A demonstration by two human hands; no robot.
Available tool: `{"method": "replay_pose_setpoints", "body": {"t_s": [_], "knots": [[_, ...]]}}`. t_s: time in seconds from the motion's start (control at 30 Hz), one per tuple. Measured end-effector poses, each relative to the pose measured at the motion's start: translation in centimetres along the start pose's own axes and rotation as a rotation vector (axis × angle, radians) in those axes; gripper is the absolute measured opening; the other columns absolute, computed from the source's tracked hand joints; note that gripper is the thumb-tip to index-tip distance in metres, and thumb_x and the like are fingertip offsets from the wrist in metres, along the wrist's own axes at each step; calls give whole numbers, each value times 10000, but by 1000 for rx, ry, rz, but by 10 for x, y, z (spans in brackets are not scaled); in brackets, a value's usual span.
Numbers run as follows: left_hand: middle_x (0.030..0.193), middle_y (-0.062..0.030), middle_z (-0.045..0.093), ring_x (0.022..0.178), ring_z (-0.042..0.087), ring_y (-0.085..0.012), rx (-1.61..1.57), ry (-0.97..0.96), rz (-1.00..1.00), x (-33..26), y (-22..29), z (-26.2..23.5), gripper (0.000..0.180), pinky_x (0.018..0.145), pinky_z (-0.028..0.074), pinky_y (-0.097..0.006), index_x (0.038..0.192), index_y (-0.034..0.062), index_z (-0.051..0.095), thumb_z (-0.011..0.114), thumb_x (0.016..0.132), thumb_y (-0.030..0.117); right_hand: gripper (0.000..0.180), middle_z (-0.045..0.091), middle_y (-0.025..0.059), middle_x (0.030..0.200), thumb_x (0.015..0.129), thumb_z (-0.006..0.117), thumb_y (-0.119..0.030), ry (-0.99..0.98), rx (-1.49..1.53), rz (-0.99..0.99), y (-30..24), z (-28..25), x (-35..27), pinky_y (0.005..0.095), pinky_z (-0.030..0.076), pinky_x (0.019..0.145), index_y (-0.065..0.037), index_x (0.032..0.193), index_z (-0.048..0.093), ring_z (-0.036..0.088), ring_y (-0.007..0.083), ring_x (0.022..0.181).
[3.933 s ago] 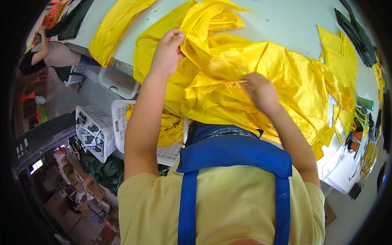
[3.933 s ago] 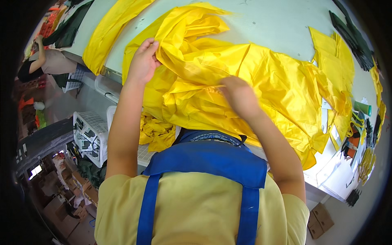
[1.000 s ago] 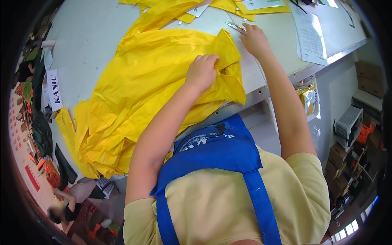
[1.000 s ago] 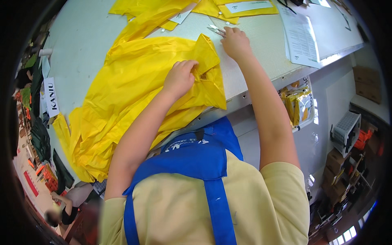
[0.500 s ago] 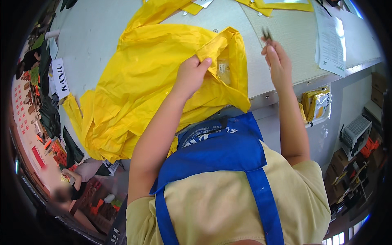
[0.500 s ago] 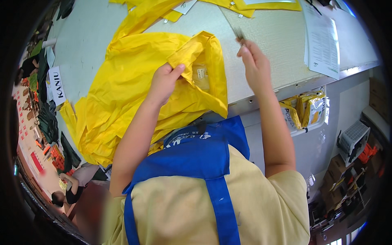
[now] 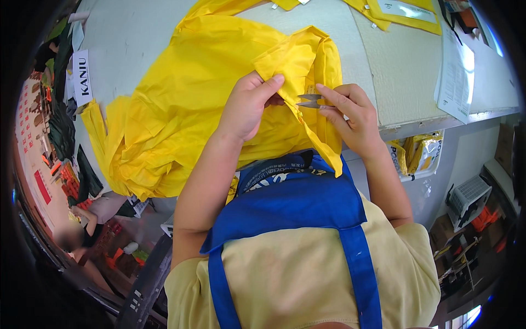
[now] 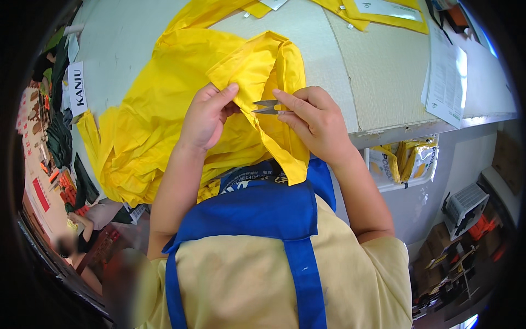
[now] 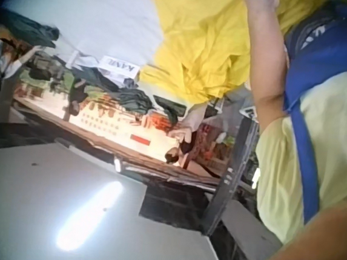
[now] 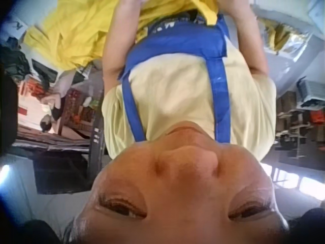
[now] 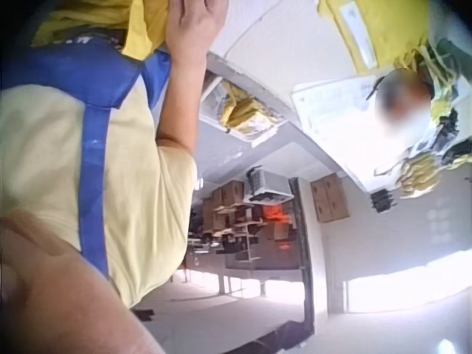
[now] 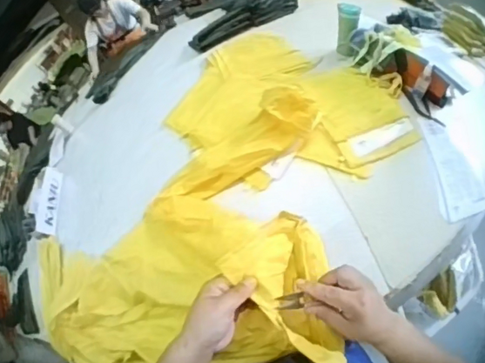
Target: The person folds a yellow garment on a table, smooths it, and places it into a white basket. They then pick up another yellow garment, unfold it, and trim loose threads using scissors before folding it again.
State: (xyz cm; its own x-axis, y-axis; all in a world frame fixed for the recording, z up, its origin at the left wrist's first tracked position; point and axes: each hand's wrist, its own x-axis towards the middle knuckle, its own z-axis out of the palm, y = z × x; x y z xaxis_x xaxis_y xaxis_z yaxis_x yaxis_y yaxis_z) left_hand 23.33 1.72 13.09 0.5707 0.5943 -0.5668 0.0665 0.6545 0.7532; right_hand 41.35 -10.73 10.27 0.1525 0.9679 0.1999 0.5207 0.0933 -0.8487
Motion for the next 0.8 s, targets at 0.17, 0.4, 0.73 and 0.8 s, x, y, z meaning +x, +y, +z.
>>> {"method": "replay_pose_setpoints", "body": {"t_s": [0.17, 0.4, 0.73, 0.8], "knots": [[941, -47, 658, 825, 610, -116, -1, -7, 18, -3, 0, -2, 212, 735, 484, -259, 1014, 13, 621, 546, 922, 188, 393, 556, 81, 834, 735, 712, -55, -36, 63, 53, -3, 1, 2, 287, 454, 618, -84, 1123, 652, 546, 207, 721], [938, -61, 659, 821, 621, -125, -64, 7, -4, -3, -2, -2, 211, 745, 494, -269, 998, 2, 624, 548, 921, 183, 398, 554, 83, 829, 737, 707, -46, -40, 96, 93, -2, -2, 2, 282, 445, 608, -82, 1129, 649, 542, 204, 708], [924, -54, 661, 814, 622, -126, -88, 31, -24, -3, -2, 1, 198, 742, 495, -270, 980, 11, 624, 556, 913, 183, 384, 556, 77, 802, 733, 712, -59, 2, 38, 8, -5, 3, 6, 299, 452, 621, -85, 1112, 658, 540, 217, 710], [925, -52, 660, 812, 620, -124, -76, 20, -30, -2, -3, -3, 199, 742, 494, -270, 980, 13, 623, 560, 910, 188, 377, 558, 78, 805, 731, 712, -59, 4, -1, -22, -7, 2, 6, 298, 454, 627, -83, 1104, 661, 539, 219, 713]]}}
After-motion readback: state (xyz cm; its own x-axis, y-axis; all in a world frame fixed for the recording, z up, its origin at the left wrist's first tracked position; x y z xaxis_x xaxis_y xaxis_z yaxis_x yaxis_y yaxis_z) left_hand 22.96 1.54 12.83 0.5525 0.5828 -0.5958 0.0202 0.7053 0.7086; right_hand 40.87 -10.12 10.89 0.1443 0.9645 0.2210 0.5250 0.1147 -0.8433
